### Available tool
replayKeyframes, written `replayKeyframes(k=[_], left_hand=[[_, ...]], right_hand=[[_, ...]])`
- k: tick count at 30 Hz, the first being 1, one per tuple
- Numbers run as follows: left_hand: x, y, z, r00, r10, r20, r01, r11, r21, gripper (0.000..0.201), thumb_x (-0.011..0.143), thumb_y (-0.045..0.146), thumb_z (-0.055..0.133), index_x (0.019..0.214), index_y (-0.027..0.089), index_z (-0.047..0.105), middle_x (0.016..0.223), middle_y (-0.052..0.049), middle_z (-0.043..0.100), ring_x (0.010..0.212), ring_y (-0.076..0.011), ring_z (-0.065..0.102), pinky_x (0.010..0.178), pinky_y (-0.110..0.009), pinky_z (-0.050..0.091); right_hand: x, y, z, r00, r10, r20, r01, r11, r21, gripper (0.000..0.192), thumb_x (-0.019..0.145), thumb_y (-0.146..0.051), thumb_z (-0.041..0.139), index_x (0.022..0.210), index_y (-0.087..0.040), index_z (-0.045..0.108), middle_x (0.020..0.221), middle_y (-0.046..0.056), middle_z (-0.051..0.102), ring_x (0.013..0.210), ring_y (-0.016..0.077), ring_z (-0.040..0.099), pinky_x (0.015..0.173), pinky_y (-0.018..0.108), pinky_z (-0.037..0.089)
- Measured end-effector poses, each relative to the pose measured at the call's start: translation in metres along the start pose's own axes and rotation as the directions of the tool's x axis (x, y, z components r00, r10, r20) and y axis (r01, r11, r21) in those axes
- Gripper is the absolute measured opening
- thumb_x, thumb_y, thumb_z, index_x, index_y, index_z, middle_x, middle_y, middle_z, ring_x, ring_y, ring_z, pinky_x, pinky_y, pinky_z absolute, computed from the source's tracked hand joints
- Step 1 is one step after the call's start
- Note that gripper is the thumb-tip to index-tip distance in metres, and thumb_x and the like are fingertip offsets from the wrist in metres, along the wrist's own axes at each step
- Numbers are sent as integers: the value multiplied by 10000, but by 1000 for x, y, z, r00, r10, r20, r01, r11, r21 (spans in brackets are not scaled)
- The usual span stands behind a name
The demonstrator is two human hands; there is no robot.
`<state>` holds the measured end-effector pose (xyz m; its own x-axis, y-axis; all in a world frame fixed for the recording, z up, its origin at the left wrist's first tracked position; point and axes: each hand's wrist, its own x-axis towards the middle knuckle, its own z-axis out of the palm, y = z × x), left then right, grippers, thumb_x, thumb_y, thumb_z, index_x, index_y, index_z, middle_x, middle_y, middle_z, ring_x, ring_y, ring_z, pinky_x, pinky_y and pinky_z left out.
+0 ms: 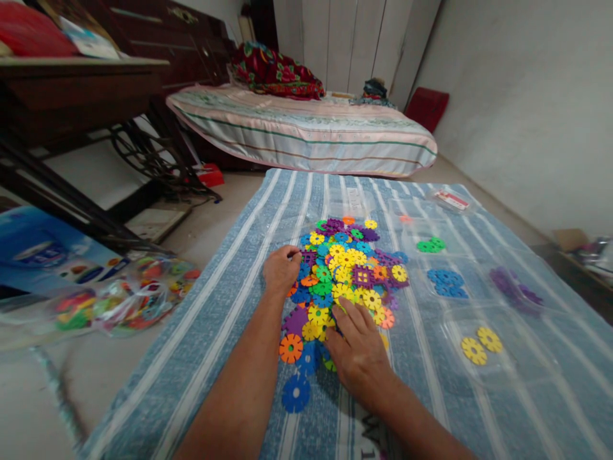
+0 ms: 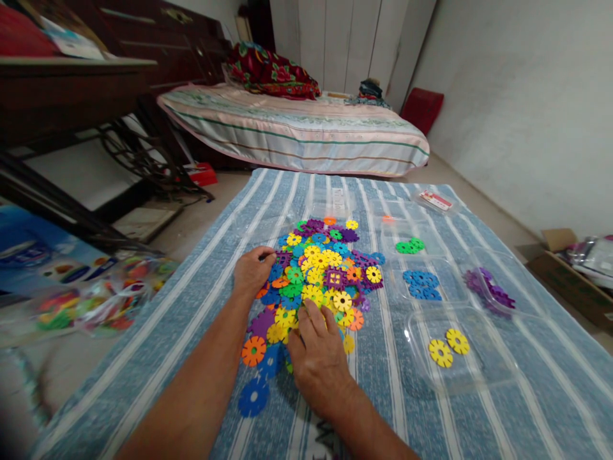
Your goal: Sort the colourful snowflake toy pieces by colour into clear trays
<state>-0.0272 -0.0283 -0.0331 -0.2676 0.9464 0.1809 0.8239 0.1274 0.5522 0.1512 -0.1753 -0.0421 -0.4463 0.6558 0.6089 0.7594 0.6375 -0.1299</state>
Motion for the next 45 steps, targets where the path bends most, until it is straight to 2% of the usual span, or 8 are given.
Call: replayKeyframes(k=[3, 8, 16, 23, 34, 39, 42, 45], left_hand=[[0, 0, 0, 1000, 3, 2, -3, 1000, 1, 225, 786, 320, 499, 887, 246, 686, 905, -3, 711, 888, -183, 624, 795, -266, 449], [0, 0, 0, 1000, 8, -1, -8, 1000, 0, 221, 789, 318, 496, 879, 248, 684, 913, 4, 713, 883, -176, 630, 786, -252, 450], [0, 0, 0, 1000, -2, -4, 2, 1000, -2, 221, 783, 323, 498, 874, 248, 684, 901, 0, 714, 873, -183, 633, 762, -260, 453], [1, 0, 0, 1000, -6, -3, 6, 1000, -2, 220, 780, 324, 502, 873, 247, 686, 903, -2, 714, 879, -183, 630, 770, -261, 453], [2, 3, -2, 1000, -11, 5, 11, 1000, -6, 234, 780, 314, 494, 889, 245, 689, 920, -3, 717, 881, -192, 636, 775, -271, 460], [4, 4, -3, 1000, -18, 8, 18, 1000, -12, 241, 770, 325, 496, 886, 232, 685, 920, -23, 713, 888, -207, 636, 776, -283, 458], [6, 3, -3, 1000, -23, 14, 23, 1000, -6, 253, 772, 343, 492, 892, 229, 683, 920, -28, 711, 884, -217, 636, 775, -295, 459], [6, 2, -2, 999, -31, 15, 31, 1000, 0, 258, 773, 349, 492, 900, 232, 684, 921, -27, 709, 884, -217, 633, 773, -297, 461]], right_hand=[[2, 0, -2, 1000, -3, -30, 3, 1000, 26, 140, 856, -140, 487, 829, -156, 624, 1079, 124, 608, 1220, 276, 423, 973, 484, 374], [10, -4, -1, 999, 36, 11, -36, 999, 23, 256, 831, -315, 568, 987, -118, 619, 1135, 175, 593, 1209, 322, 416, 960, 515, 370], [1, -2, 8, 998, 17, -66, -15, 1000, 27, 153, 865, -166, 493, 940, -149, 625, 1077, 119, 625, 1219, 254, 435, 1007, 472, 350], [-1, 4, -5, 990, 23, -141, -14, 998, 65, 139, 862, -150, 515, 959, -176, 612, 1026, 90, 651, 1123, 239, 523, 969, 470, 402], [-1, 17, -37, 959, 196, -207, -128, 945, 300, 144, 816, -77, 550, 919, -160, 609, 896, 81, 645, 944, 195, 579, 845, 417, 495], [-11, 35, -70, 956, 213, -201, -179, 969, 172, 158, 812, -71, 543, 919, -167, 608, 909, 78, 641, 948, 192, 585, 835, 397, 502], [-25, 59, -99, 946, 198, -258, -213, 976, -31, 139, 802, -81, 570, 905, -165, 608, 925, 81, 648, 948, 201, 595, 848, 408, 494], [-41, 83, -127, 937, 166, -307, -259, 921, -291, 89, 781, -127, 633, 859, -165, 617, 886, 75, 666, 886, 215, 617, 839, 431, 488]])
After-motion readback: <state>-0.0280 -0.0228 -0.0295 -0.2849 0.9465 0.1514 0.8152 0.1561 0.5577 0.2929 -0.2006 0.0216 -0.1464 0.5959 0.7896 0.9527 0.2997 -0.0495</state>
